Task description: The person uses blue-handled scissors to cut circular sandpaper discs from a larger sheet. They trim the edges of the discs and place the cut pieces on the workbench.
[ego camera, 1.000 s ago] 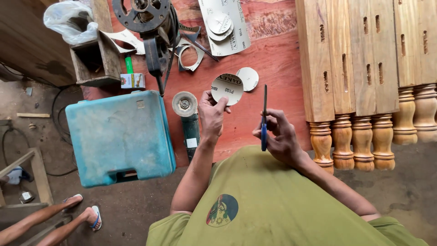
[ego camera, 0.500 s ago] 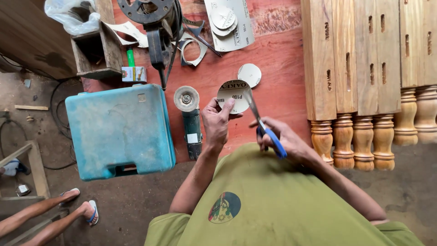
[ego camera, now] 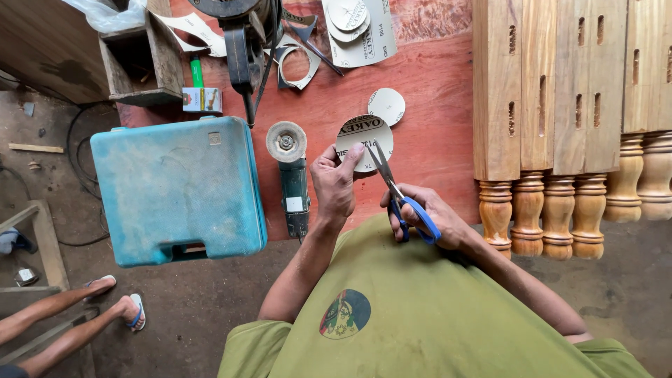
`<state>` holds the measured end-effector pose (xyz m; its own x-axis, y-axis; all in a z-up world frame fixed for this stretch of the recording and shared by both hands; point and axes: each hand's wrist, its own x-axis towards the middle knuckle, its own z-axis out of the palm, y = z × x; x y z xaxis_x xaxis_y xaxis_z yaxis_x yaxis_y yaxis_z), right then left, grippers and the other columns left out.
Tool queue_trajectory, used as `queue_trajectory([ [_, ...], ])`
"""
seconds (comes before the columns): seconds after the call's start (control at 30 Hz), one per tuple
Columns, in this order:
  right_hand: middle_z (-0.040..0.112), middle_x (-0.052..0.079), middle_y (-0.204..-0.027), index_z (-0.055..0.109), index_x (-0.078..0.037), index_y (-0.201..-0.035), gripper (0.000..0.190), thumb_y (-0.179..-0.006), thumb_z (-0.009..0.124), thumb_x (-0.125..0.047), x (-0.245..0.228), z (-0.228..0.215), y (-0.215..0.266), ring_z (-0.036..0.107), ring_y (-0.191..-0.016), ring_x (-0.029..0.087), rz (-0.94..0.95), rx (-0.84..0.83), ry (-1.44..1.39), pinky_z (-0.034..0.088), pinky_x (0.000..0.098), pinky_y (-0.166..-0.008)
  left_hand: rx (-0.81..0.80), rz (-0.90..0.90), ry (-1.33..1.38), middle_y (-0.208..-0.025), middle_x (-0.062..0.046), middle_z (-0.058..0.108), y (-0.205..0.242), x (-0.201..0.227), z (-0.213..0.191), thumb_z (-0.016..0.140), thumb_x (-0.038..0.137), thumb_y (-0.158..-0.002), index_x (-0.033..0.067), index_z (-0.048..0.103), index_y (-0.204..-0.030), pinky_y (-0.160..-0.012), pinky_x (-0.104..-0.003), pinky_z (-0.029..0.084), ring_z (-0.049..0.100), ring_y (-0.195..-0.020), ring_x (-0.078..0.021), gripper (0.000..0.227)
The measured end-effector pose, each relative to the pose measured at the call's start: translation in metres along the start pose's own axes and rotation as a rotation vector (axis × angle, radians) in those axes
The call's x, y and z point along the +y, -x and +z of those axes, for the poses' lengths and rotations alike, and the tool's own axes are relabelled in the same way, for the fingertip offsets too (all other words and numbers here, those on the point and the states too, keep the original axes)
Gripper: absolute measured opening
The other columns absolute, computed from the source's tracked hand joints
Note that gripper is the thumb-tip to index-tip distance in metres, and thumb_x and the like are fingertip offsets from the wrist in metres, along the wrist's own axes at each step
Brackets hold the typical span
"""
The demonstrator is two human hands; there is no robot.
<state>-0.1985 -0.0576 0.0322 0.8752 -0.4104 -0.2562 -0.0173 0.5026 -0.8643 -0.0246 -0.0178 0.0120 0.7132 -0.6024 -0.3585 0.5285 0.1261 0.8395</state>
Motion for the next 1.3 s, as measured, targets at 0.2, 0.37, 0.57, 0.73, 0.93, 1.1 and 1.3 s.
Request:
queue_trajectory([
  [0.2, 0.068, 0.017, -0.068, 0.062, 0.005, -0.108, 0.056, -0.094, 0.066, -0.049, -0.001, -0.001, -0.004, 0.072, -0.059, 0.021, 0.005, -0.014, 0.003, 0.058, 0.0321, -0.051, 0.014, 0.029, -0.009, -0.069, -0.015, 0.068, -0.005, -0.008, -0.006, 0.081, 0.003, -0.083, -0.0064, 0.072, -0.089, -0.061, -0.043, 0.066, 0.069, -0.069, -0.0154, 0.015],
  [0.37, 0.069, 0.017, -0.068, 0.062, 0.004, -0.108, 0.056, -0.093, 0.067, -0.050, -0.003, -0.004, -0.005, 0.072, -0.059, 0.022, 0.045, -0.003, 0.008, 0.059, 0.0321, -0.051, 0.004, 0.056, -0.029, -0.068, -0.010, 0.066, -0.001, 0.001, 0.000, 0.081, 0.003, -0.083, -0.0049, 0.073, -0.089, -0.064, -0.038, 0.064, 0.065, -0.070, -0.0101, 0.013],
  [0.57, 0.069, 0.016, -0.067, 0.062, 0.002, -0.106, 0.054, -0.093, 0.066, -0.050, -0.005, -0.005, -0.006, 0.072, -0.058, 0.021, 0.085, 0.001, 0.008, 0.060, 0.0319, -0.050, -0.014, 0.104, -0.146, -0.068, -0.008, 0.069, 0.000, 0.005, -0.006, 0.082, 0.007, -0.085, 0.0003, 0.075, -0.090, -0.065, -0.032, 0.063, 0.061, -0.072, -0.0066, 0.010],
  [0.73, 0.066, 0.018, -0.062, 0.062, 0.003, -0.103, 0.051, -0.096, 0.062, -0.047, -0.007, -0.004, -0.007, 0.071, -0.052, 0.022, 0.086, 0.034, -0.029, 0.059, 0.0338, -0.045, -0.086, 0.208, -0.297, -0.076, -0.008, 0.073, -0.004, -0.006, -0.021, 0.081, 0.008, -0.089, 0.0031, 0.077, -0.096, -0.071, -0.033, 0.060, 0.058, -0.079, -0.0059, 0.010],
  [0.93, 0.062, 0.014, -0.060, 0.059, 0.003, -0.104, 0.052, -0.100, 0.055, -0.049, -0.011, -0.003, 0.001, 0.069, -0.049, 0.020, 0.137, 0.062, -0.155, 0.060, 0.0354, -0.043, -0.193, 0.466, -0.532, -0.082, -0.013, 0.076, -0.005, 0.006, -0.029, 0.076, 0.013, -0.094, 0.0077, 0.078, -0.097, -0.070, -0.034, 0.060, 0.071, -0.083, -0.0132, 0.007],
  [1.1, 0.061, 0.015, -0.062, 0.068, -0.010, -0.113, 0.042, -0.107, 0.045, -0.045, 0.002, -0.024, 0.012, 0.066, -0.048, 0.024, 0.217, 0.022, -0.394, 0.059, 0.0357, -0.042, -0.317, 0.654, -0.699, -0.079, -0.005, 0.075, -0.008, 0.006, -0.039, 0.075, 0.016, -0.095, 0.0151, 0.079, -0.096, -0.071, -0.031, 0.060, 0.076, -0.076, -0.0253, 0.005],
  [1.3, 0.060, 0.018, -0.054, 0.061, 0.005, -0.105, 0.038, -0.103, 0.055, -0.032, 0.000, 0.000, -0.005, 0.067, -0.043, 0.026, 0.087, 0.035, -0.169, 0.056, 0.0356, -0.038, -0.279, 0.618, -0.678, -0.070, -0.010, 0.072, 0.006, 0.009, -0.023, 0.074, 0.016, -0.096, 0.0099, 0.077, -0.093, -0.065, -0.034, 0.060, 0.075, -0.067, -0.0232, 0.007],
])
